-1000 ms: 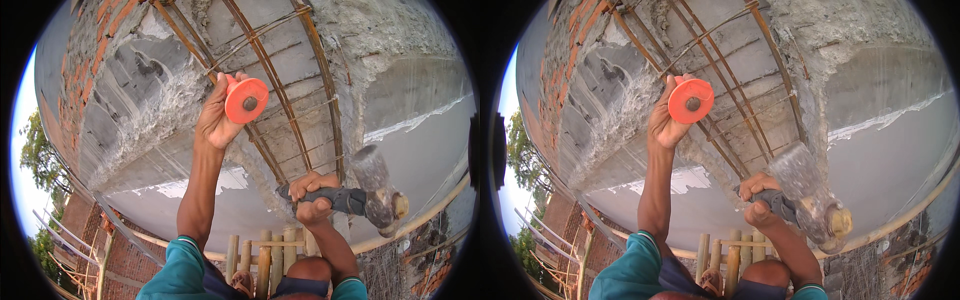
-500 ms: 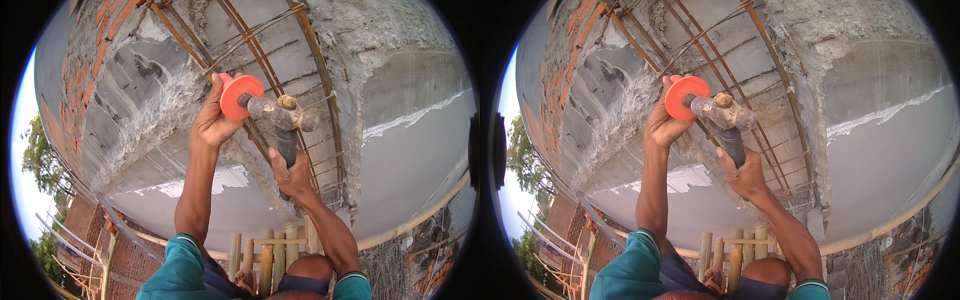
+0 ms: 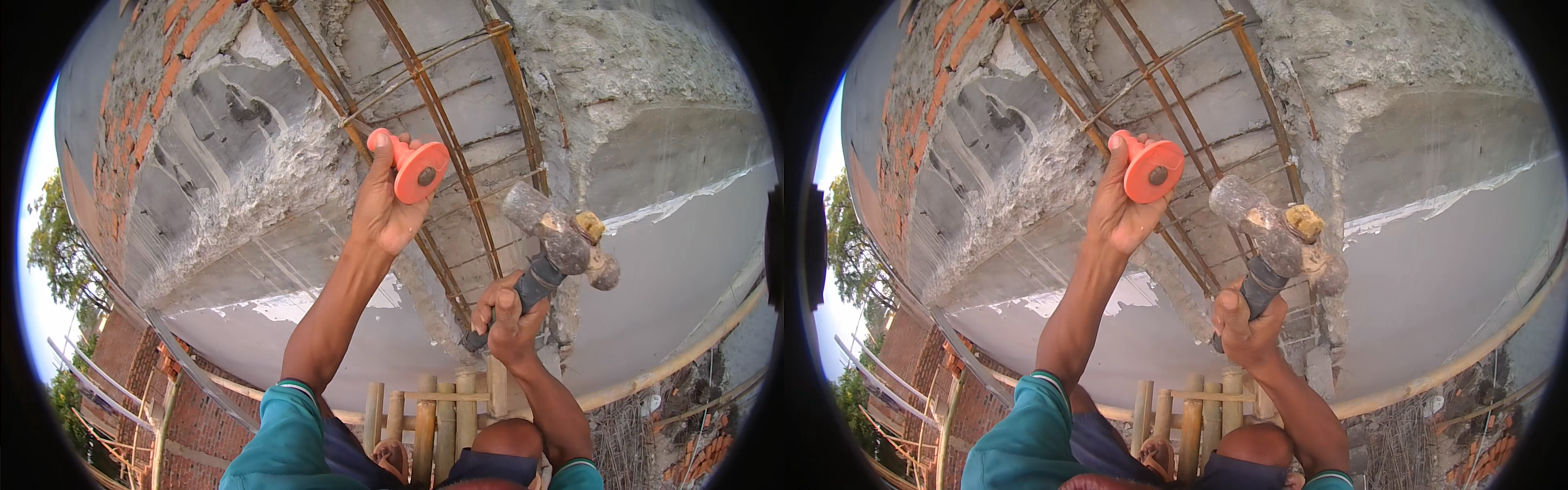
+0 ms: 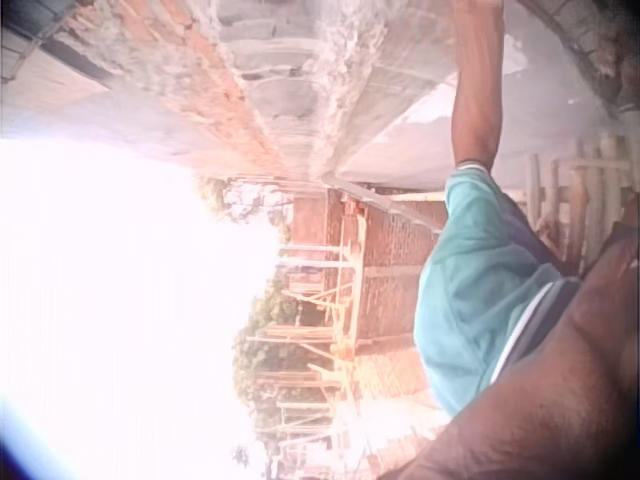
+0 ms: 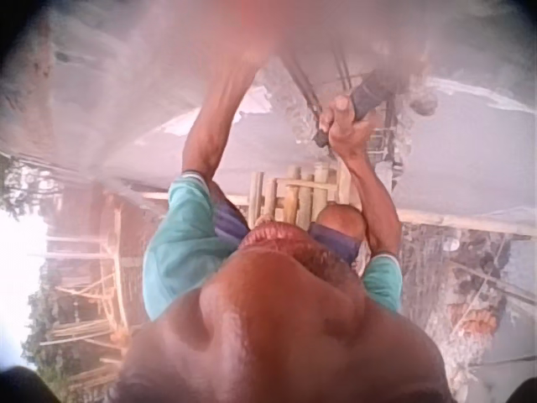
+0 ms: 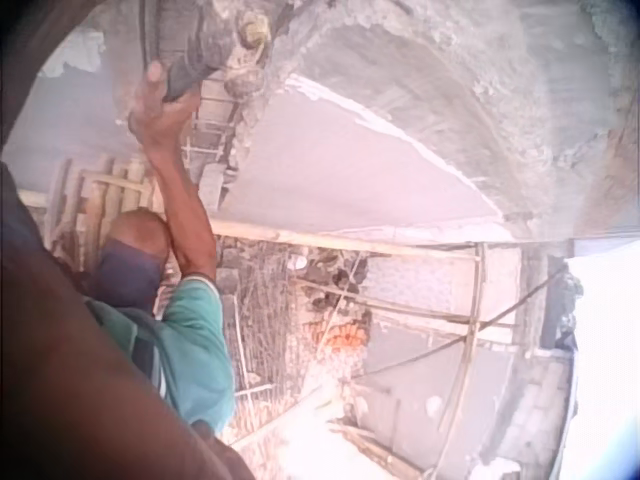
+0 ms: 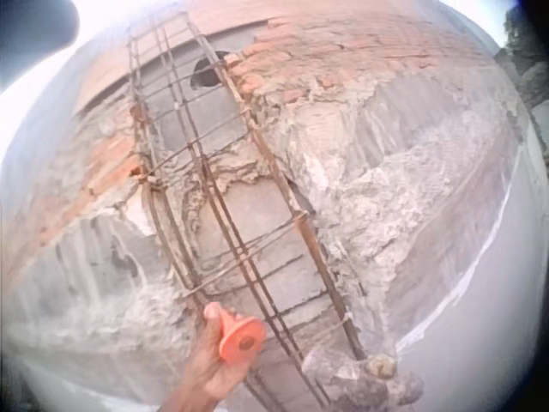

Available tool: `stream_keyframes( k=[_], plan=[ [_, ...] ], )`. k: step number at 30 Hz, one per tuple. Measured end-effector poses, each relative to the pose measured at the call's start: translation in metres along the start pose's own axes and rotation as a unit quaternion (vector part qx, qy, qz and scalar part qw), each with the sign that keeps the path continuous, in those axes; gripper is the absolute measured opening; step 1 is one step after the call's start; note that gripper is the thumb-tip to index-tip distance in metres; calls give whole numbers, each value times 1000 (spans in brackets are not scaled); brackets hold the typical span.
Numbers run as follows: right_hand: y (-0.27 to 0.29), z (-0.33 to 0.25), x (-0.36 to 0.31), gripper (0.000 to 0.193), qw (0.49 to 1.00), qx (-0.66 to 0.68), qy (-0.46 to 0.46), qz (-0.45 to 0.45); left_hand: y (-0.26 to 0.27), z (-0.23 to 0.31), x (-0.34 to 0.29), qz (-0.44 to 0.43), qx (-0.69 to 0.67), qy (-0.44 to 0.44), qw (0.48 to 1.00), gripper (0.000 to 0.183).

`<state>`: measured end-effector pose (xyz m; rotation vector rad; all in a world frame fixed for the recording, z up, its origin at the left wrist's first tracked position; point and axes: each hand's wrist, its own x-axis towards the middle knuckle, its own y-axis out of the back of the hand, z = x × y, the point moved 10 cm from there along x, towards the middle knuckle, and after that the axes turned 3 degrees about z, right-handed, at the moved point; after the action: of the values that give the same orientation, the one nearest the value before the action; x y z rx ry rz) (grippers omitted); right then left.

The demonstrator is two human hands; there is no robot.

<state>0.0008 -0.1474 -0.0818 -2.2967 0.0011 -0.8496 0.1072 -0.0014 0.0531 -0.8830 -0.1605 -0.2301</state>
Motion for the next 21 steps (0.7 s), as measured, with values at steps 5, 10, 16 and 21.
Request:
stream_keyframes(
  k=[5, 10, 16, 21],
  plan=[
    [3, -46, -2, 52, 997, 18, 72, 11, -15, -6, -21, 47, 208, -84, 973, 35],
    [1, -78, 12, 65, 998, -40, 48, 24, -41, -27, -114, -43, 280, 102, 954, 37],
    [-17, -101, 24, 73, 996, -94, 1, 0, -86, 19, -70, -77, 143, -28, 986, 31],
    [-33, -134, 44, 70, 987, -155, 12, 42, -100, 23, -62, -89, 82, -19, 992, 28]
  ],
)
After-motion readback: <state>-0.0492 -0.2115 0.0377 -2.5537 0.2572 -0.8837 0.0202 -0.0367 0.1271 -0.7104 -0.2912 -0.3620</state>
